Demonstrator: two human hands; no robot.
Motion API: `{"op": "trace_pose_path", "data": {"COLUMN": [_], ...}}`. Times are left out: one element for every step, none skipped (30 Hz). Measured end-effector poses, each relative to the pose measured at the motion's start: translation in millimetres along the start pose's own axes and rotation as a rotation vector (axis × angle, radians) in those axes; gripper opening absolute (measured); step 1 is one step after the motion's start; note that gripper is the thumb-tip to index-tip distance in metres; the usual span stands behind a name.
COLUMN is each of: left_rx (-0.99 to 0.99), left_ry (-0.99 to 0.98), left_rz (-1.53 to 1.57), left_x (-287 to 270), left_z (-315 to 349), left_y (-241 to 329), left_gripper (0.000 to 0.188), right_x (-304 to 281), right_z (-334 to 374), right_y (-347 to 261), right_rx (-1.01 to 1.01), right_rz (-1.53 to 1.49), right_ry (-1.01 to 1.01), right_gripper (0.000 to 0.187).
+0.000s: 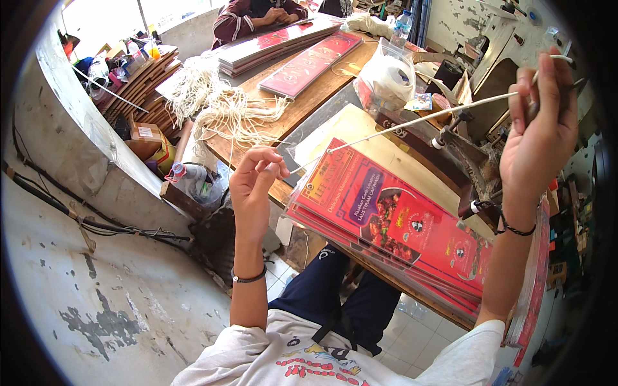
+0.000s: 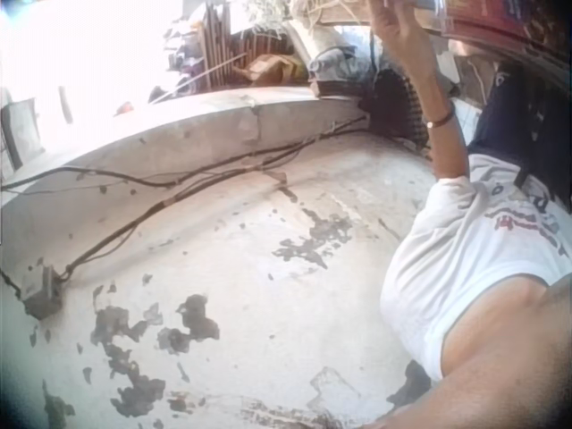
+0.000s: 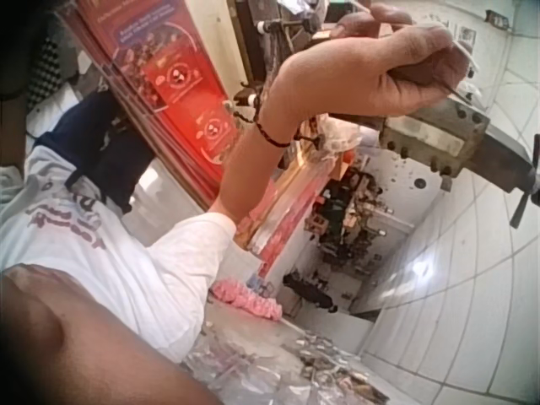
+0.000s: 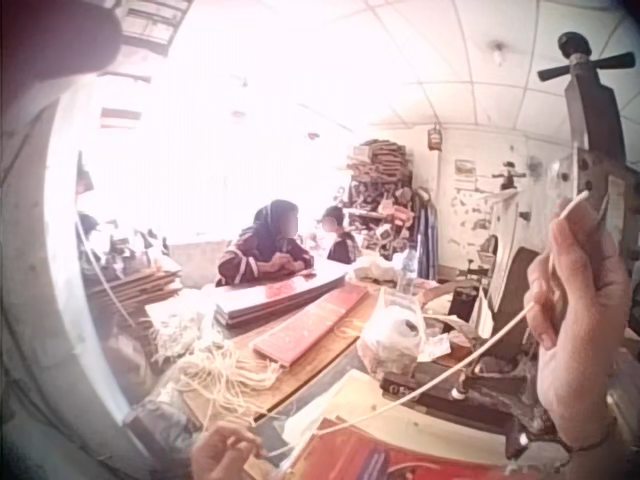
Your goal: The person threads a white string through pre-punched holes in a red poster, ties the ends together, and repeats this process with each poster in a stack.
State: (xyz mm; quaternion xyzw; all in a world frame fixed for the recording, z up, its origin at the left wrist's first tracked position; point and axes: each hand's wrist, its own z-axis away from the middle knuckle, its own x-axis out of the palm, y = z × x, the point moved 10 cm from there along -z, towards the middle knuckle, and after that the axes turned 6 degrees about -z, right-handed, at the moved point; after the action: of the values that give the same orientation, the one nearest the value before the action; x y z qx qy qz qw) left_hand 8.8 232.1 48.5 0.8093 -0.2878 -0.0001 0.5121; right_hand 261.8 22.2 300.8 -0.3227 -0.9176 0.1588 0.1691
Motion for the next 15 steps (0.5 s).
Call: {"op": "trace_pose_path", "data": {"left_rx": [-0.005, -0.007, -0.010, -0.013, -0.014, -0.011, -0.008, 0.030, 0.065, 0.101, 0.126, 0.148, 0.170, 0.179, 0.185], "left_ry": [0.006, 0.002, -0.002, -0.007, -0.008, -0.006, -0.003, -0.011, -0.020, -0.029, -0.007, 0.006, 0.020, 0.047, 0.072], "left_rz": [0.007, 0.014, 0.022, 0.030, 0.031, 0.027, 0.023, 0.015, 0.008, 0.002, 0.091, 0.193, 0.294, 0.320, 0.350], "left_x": [1, 2, 3, 5, 6, 4, 2, 1, 1, 2, -2, -1, -1, -5, -9], "left_z": [0, 0, 1, 1, 2, 3, 3, 4, 5, 5, 5, 6, 6, 6, 6], "left_y": [0, 0, -2, -3, -4, -4, -4, 0, 2, 5, 10, 17, 22, 27, 30], "left_gripper": [0.010, 0.010, 0.009, 0.009, 0.010, 0.012, 0.013, 0.012, 0.012, 0.011, 0.010, 0.009, 0.008, 0.008, 0.008], "right_x": [-2, -1, 0, 3, 15, 28, 38, 55, 70, 86, 105, 113, 120, 124, 125], "right_z": [-3, -5, -4, -2, 9, 21, 33, 45, 58, 72, 88, 103, 120, 134, 149], "right_y": [0, -2, 2, 5, 8, 19, 31, 34, 37, 39, 39, 43, 48, 53, 60], "right_rx": [0.001, 0.001, 0.039, 0.077, 0.109, 0.194, 0.278, 0.244, 0.202, 0.147, 0.082, 0.098, 0.114, 0.089, 0.065], "right_rz": [0.008, 0.017, 0.002, -0.012, 0.046, 0.090, 0.133, 0.211, 0.299, 0.374, 0.444, 0.388, 0.330, 0.320, 0.315], "right_ry": [-0.019, -0.038, -0.101, -0.164, -0.109, -0.161, -0.214, -0.356, -0.496, -0.631, -0.768, -0.815, -0.863, -0.870, -0.876], "right_gripper": [0.021, 0.021, 0.022, 0.022, 0.021, 0.019, 0.018, 0.016, 0.014, 0.011, 0.010, 0.011, 0.013, 0.013, 0.014]}}
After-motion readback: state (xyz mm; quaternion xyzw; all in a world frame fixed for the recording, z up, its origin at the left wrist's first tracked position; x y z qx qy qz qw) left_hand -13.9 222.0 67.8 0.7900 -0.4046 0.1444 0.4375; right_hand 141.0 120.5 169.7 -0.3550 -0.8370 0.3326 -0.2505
